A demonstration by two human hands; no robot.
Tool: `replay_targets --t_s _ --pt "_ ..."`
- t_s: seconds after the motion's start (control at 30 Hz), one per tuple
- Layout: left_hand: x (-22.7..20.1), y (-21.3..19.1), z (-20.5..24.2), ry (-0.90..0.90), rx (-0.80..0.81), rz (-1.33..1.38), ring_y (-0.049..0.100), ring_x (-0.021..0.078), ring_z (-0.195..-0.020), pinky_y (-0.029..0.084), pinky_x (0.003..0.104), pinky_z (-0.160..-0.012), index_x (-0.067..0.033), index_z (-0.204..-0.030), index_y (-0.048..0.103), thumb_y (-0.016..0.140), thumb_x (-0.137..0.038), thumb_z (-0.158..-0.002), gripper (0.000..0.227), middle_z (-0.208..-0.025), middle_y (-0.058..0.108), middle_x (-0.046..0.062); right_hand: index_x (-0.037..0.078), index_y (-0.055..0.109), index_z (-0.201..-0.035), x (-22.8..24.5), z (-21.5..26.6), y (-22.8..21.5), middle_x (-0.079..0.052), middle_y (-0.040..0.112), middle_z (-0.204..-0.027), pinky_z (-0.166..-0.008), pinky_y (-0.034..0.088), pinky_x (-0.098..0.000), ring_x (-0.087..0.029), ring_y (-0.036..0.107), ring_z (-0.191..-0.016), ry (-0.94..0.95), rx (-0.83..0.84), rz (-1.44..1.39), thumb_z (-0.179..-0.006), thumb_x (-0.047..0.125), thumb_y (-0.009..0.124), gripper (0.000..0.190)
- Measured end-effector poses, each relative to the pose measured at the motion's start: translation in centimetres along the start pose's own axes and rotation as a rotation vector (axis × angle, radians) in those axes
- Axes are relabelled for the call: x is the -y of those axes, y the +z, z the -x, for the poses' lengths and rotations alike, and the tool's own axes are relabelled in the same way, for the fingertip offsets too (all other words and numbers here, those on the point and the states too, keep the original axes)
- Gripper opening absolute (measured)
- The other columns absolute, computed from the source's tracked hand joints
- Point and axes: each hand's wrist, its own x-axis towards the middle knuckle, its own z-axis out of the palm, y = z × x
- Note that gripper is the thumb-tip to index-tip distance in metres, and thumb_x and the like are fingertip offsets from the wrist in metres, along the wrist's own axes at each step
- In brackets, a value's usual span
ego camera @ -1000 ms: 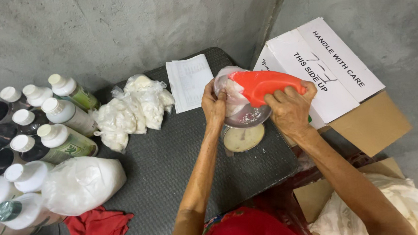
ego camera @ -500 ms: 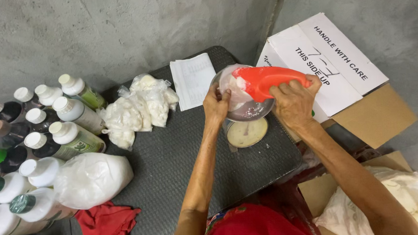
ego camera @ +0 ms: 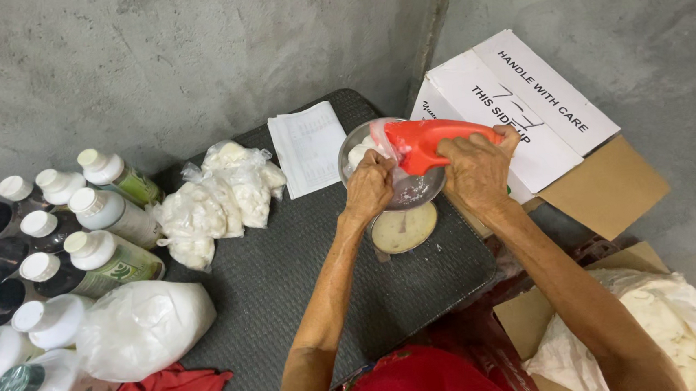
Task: The person scoops a white granular substance from a large sack into small plastic bags using a red scoop. They weigh the filled bags on a scale, tie them shut, and place them on a table next to other filled bags and bottles.
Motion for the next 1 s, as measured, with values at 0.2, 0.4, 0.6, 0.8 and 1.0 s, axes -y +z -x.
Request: replay_targets --t_s 0.2,0.4,0.6,0.8,1.0 --pt "-1.2 -1.4 0.0 0.006 -0.065 -0.216 0.065 0.0323 -0.078 0.053 0.046 -0.069 -0.0018 -0.109 0.075 0.062 0.001 -0.081 0.03 -0.089 0.059 0.016 0.014 0.071 -0.096 0.1 -0.4 -1.3 0.001 0.062 -0.073 -0.104 0.03 -0.0531 -0.02 0.058 -0.078 0.054 0.036 0.031 -0.078 -0.004 0.07 0.025" --pt "-2.1 -1.8 0.1 -0.155 -0.118 -0.273 0.063 0.0342 -0.074 0.05 0.047 -0.062 0.0046 -0.12 0.069 0.065 -0.001 -0.078 0.043 -0.09 0.06 0.018 0.014 0.07 -0.095 0.4 -0.6 -1.2 0.001 0.062 -0.075 -0.101 0.03 -0.0527 -0.02 0.058 -0.079 0.036 -0.007 0.066 -0.081 -0.002 0.07 0.021" --pt "-1.7 -1.4 0.6 -0.138 -0.106 -0.129 0.063 0.0275 -0.08 0.052 0.043 -0.067 -0.0063 -0.123 0.072 0.063 -0.001 -0.085 0.04 -0.091 0.06 0.013 0.015 0.07 -0.092 0.9 -1.0 -0.7 0.002 0.059 -0.068 -0.102 0.03 -0.0524 -0.018 0.055 -0.076 0.012 0.013 0.144 -0.082 -0.002 0.07 0.02" --pt "-1.3 -2.1 -0.1 -0.264 -0.057 -0.261 0.065 0.0296 -0.076 0.052 0.047 -0.067 -0.0062 -0.122 0.073 0.063 -0.004 -0.082 0.041 -0.093 0.062 0.014 0.014 0.069 -0.09 1.1 -0.5 -1.1 0.003 0.059 -0.069 -0.101 0.029 -0.053 -0.018 0.055 -0.073 0.029 -0.02 0.04 -0.081 -0.003 0.068 0.02" --pt "-0.8 -2.7 0.0 -0.387 -0.117 -0.011 0.068 0.0367 -0.088 0.054 0.048 -0.078 -0.004 -0.121 0.073 0.062 -0.01 -0.089 0.034 -0.106 0.066 0.02 0.015 0.069 -0.095 0.3 0.1 -1.8 0.001 0.057 -0.069 -0.103 0.03 -0.0513 -0.019 0.056 -0.076 0.087 0.027 0.13 -0.084 -0.003 0.07 0.021"
